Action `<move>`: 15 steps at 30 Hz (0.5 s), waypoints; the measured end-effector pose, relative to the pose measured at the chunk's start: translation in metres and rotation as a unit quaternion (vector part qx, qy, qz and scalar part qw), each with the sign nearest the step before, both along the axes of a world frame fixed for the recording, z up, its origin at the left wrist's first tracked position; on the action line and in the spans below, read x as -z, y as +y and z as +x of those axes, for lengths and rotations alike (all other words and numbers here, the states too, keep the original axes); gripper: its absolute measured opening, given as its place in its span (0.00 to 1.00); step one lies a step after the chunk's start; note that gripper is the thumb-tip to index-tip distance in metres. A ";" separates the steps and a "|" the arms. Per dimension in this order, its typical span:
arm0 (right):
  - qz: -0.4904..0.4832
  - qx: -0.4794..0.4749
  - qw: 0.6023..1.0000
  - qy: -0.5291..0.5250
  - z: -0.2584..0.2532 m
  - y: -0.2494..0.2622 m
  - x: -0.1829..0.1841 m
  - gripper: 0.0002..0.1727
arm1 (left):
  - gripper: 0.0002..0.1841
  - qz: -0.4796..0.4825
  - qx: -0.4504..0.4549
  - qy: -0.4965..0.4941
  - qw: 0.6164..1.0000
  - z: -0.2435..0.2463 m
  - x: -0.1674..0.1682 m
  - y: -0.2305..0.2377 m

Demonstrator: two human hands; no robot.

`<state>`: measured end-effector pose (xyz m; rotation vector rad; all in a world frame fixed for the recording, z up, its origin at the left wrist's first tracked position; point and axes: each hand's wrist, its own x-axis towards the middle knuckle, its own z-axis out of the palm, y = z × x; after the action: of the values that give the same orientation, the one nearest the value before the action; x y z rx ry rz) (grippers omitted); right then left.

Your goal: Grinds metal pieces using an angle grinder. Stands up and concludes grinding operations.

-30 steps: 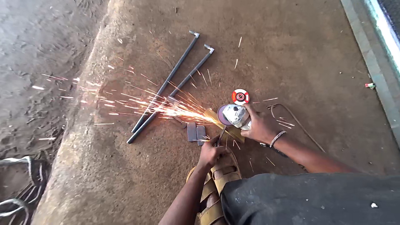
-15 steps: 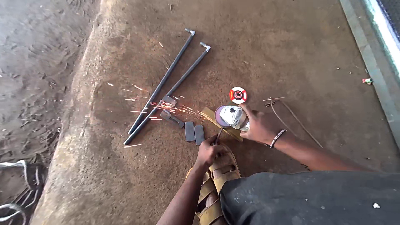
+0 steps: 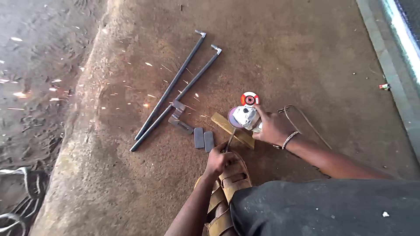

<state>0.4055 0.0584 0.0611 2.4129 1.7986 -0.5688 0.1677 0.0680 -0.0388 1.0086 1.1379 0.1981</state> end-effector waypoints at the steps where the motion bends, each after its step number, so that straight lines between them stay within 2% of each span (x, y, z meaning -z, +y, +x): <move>1: -0.003 -0.001 1.000 0.001 0.000 0.000 -0.002 0.62 | 0.33 0.000 -0.001 -0.004 1.000 0.001 0.001 0.001; 15: -0.005 -0.037 0.999 -0.009 -0.015 -0.006 -0.005 0.61 | 0.31 -0.013 -0.003 -0.019 1.000 -0.001 -0.003 0.005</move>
<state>0.3902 0.0527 0.0664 2.3261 1.8633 -0.5462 0.1672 0.0728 -0.0356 0.9746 1.1067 0.2046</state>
